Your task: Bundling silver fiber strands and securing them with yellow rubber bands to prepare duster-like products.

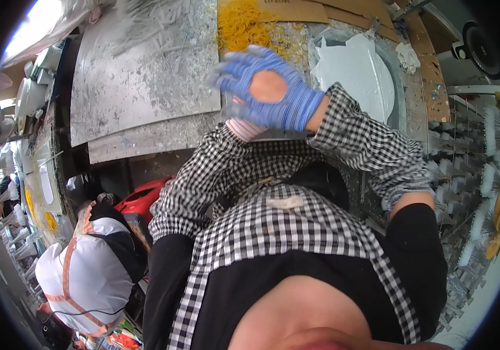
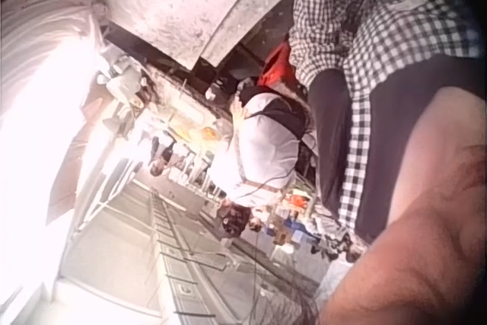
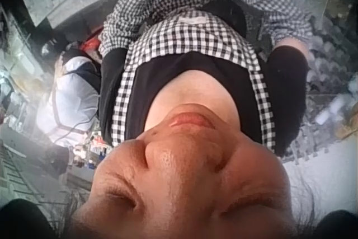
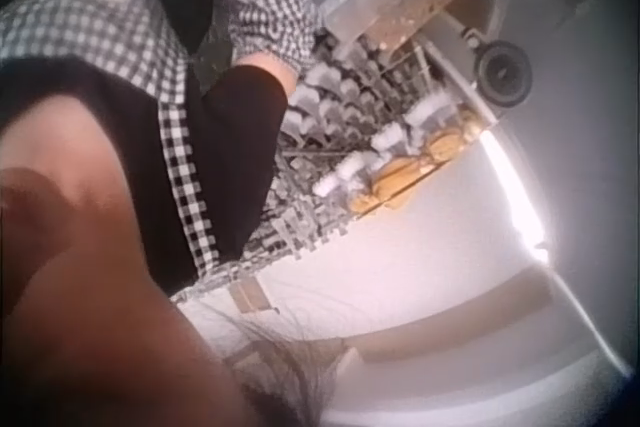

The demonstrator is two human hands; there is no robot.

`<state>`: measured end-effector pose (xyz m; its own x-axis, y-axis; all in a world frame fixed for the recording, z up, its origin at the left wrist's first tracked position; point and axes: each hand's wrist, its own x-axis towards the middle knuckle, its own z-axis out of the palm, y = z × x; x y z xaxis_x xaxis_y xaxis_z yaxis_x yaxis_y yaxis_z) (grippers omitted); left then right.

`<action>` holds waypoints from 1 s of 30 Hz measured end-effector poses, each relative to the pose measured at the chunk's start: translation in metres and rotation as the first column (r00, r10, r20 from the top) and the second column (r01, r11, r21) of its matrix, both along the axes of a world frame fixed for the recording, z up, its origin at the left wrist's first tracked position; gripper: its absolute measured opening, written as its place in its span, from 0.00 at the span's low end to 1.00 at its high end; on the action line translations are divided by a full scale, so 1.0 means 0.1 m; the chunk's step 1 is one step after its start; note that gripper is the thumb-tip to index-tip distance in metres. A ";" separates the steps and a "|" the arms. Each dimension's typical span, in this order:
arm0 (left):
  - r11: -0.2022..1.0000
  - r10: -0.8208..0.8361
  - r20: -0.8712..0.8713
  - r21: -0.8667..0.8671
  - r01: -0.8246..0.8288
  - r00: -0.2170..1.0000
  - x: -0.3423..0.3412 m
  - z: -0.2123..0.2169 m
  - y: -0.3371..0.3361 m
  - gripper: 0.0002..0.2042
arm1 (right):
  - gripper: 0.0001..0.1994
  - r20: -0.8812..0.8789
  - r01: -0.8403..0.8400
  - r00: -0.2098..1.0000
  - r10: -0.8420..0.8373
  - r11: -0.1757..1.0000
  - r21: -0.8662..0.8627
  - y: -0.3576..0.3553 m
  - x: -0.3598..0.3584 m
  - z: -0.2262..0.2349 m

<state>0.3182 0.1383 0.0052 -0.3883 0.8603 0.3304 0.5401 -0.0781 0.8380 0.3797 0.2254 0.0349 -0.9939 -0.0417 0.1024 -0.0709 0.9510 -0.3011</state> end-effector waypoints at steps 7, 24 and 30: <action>0.984 -0.007 0.407 0.168 -0.067 0.913 0.01 -0.21 -0.07 0.19 | 0.46 -0.444 -0.133 0.885 0.142 0.990 0.050 -0.08 0.04 0.45; 0.961 -0.185 0.057 0.218 0.169 0.981 -0.25 -0.43 -0.45 0.48 | 0.50 -0.334 -0.016 0.903 -0.270 0.757 -0.654 -0.10 0.61 -0.98; 0.944 -0.300 -0.214 -0.204 0.258 0.929 -0.63 -0.88 -0.42 0.50 | 0.40 -0.116 0.187 0.944 -0.308 0.793 -0.580 -0.01 0.62 -1.07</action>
<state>0.2551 0.0966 -0.0831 -0.0516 0.9733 0.2237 0.7026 -0.1238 0.7007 0.4413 0.2240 -0.0722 -0.9185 0.3270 0.2224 0.0294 0.6172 -0.7862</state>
